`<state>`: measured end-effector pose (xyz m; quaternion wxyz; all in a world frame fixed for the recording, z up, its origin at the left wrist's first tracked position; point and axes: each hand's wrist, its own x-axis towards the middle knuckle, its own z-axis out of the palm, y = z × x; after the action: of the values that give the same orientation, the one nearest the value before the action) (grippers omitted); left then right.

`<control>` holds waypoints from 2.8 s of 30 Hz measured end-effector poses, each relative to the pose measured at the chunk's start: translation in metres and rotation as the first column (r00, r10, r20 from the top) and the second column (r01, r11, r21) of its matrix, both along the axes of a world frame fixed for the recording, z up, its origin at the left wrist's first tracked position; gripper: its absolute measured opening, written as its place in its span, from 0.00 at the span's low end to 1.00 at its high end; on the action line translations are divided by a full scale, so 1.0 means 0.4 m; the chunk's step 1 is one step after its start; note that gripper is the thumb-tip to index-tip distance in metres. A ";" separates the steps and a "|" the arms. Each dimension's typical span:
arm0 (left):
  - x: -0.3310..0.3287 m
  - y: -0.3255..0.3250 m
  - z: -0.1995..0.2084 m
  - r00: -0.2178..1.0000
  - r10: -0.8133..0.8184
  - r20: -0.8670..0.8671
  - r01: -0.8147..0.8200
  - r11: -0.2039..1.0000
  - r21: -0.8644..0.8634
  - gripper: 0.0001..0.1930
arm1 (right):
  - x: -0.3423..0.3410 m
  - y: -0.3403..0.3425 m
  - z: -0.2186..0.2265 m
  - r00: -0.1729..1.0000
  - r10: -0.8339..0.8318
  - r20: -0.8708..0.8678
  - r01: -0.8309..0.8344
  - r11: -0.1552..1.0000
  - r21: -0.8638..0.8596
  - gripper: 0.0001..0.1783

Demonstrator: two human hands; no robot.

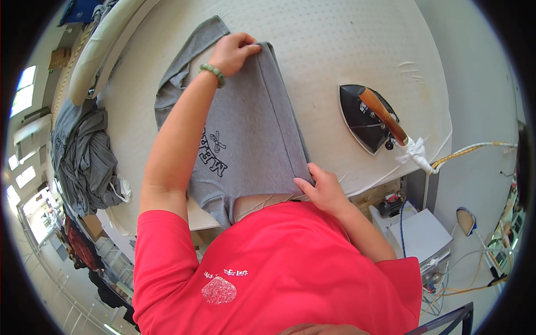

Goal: The recorder irons and folds a series of grey sweatshirts on a professional ironing table in a factory.

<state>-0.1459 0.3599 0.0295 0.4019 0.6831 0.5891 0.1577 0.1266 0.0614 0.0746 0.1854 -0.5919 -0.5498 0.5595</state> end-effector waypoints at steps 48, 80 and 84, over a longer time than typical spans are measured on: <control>0.230 -0.506 -0.124 0.935 0.008 -0.355 0.153 0.893 0.424 0.40 | 0.071 0.011 -0.199 0.961 -0.232 -0.150 0.168 0.922 -0.349 0.12; 0.253 -0.955 -0.141 0.929 -0.313 -0.196 0.369 0.796 0.480 0.29 | 0.007 0.158 -0.267 0.690 0.205 0.694 -0.705 0.407 0.581 0.42; 0.090 -1.037 -0.031 0.975 0.193 -0.107 -0.105 0.833 0.543 0.23 | 0.010 0.101 -0.255 0.704 0.109 0.701 -0.653 0.486 0.581 0.41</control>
<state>-0.1098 -0.0549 0.0172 0.1349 0.7300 0.6031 0.2919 0.1305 0.1019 -0.0272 0.1162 -0.4341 -0.8906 0.0691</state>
